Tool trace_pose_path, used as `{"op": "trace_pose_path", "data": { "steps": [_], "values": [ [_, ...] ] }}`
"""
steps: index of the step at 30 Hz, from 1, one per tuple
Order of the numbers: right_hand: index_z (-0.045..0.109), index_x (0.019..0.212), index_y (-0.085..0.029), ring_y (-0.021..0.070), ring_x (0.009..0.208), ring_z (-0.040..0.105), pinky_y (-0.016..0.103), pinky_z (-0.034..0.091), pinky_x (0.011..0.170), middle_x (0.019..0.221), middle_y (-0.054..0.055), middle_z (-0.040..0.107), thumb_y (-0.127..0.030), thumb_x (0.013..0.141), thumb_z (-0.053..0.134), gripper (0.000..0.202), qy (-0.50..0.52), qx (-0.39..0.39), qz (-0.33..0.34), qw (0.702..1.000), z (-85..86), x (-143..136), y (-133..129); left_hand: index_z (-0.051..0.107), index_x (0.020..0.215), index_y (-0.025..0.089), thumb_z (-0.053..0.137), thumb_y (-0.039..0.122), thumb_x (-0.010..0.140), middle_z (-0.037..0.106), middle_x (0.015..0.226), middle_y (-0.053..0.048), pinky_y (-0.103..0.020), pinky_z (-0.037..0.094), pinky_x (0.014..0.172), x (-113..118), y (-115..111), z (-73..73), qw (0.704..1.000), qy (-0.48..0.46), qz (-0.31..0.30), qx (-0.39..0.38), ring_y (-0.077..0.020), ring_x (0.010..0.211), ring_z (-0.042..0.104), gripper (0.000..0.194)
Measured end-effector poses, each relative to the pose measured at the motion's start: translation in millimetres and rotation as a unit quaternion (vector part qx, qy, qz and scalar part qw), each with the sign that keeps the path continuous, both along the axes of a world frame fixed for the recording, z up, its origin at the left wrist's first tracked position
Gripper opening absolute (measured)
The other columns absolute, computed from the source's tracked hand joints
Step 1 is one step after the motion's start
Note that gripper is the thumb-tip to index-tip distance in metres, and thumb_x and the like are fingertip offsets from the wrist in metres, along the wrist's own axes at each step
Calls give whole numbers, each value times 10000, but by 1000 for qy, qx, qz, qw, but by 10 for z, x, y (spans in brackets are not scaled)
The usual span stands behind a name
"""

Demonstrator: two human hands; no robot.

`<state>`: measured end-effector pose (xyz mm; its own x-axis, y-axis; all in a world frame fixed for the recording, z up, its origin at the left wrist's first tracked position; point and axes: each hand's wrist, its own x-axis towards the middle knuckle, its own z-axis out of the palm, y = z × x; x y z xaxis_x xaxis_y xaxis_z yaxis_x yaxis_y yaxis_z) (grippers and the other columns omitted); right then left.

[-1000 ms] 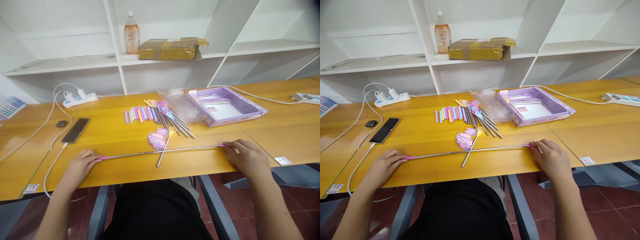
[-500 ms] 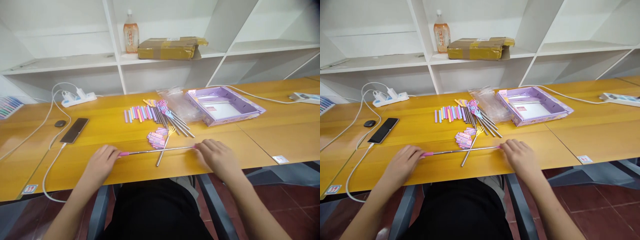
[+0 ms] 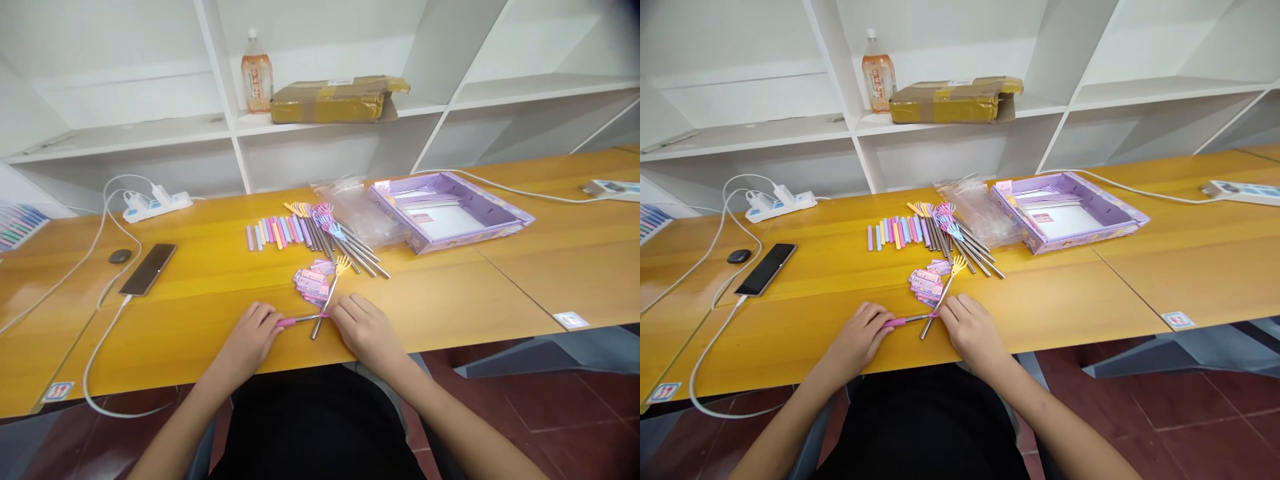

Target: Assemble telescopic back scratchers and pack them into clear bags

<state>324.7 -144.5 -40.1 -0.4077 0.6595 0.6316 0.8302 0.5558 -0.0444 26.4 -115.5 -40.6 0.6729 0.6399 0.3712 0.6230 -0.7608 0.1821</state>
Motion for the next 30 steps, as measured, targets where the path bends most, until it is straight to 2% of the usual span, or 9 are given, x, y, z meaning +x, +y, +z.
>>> {"op": "trace_pose_path", "data": {
  "steps": [2, 8, 14, 16, 18, 22, 24, 27, 30],
  "values": [
    [627, 867, -201, 207, 785, 455, 363, 357, 726, 824, 46, 589, -150, 1136, 590, 276, 18, -22, -2, 1000, -34, 28, 21, 713, 1243, 180, 560, 221, 1150, 708, 1099, -96, -398, 540, 865, -8, 20, -14, 1000, -3, -1, -27, -237, 975, 605, 184],
    [619, 845, -201, 209, 792, 471, 358, 369, 727, 826, 46, 596, -145, 1133, 587, 296, 19, -32, -18, 999, -40, 107, 12, 714, 1191, 186, 550, 252, 1159, 705, 1056, -83, -399, 513, 837, -20, 28, -29, 1000, 3, -14, -18, -242, 952, 604, 180],
    [647, 859, -201, 208, 786, 499, 370, 377, 736, 816, 44, 627, -157, 1123, 610, 270, -30, -21, -23, 999, 179, 271, 36, 692, 1026, 177, 557, 266, 1155, 682, 937, -76, -389, 400, 750, -51, -14, 81, 994, 54, 22, 94, -241, 860, 558, 207],
    [685, 912, -205, 215, 810, 530, 370, 396, 765, 839, 52, 663, -157, 1120, 605, 228, -38, 1, -44, 998, 242, 464, 48, 694, 996, 180, 564, 251, 1150, 673, 908, -76, -396, 380, 743, -253, 26, 180, 986, 71, 40, 146, -243, 843, 551, 214],
    [723, 977, -212, 222, 833, 566, 376, 410, 790, 868, 58, 706, -159, 1104, 624, 170, -43, 30, -81, 995, 258, 785, 47, 715, 1031, 191, 562, 212, 1136, 683, 917, -85, -409, 385, 751, -608, 101, 292, 976, 99, 56, 186, -256, 870, 574, 186],
    [769, 997, -240, 243, 875, 646, 385, 426, 822, 884, 62, 766, -204, 1089, 658, 148, -44, 63, -181, 981, 178, 1700, -25, 683, 1019, 228, 520, 226, 1134, 678, 907, -64, -409, 422, 776, -1483, 260, 422, 962, 140, 94, 216, -251, 863, 587, 199],
    [761, 908, -237, 248, 825, 649, 388, 421, 804, 841, 73, 770, -277, 1094, 677, 208, -32, 77, -218, 972, 104, 2101, -87, 637, 964, 245, 475, 287, 1164, 640, 864, -30, -386, 425, 767, -1762, 283, 411, 955, 142, 140, 221, -242, 845, 580, 261],
    [746, 886, -244, 264, 830, 662, 399, 447, 830, 862, 91, 772, -333, 1109, 650, 259, -14, 21, -208, 978, -22, 2398, -161, 617, 895, 237, 503, 315, 1164, 637, 830, -30, -387, 436, 759, -1836, 248, 339, 956, 150, 112, 225, -232, 808, 570, 303],
    [725, 908, -245, 277, 831, 672, 406, 473, 818, 887, 97, 769, -395, 1086, 687, 236, 6, 14, -205, 979, -124, 2418, -191, 628, 881, 229, 537, 311, 1150, 655, 845, -55, -403, 454, 765, -1707, 202, 278, 963, 152, 84, 205, -245, 802, 578, 296]
  ]
}}
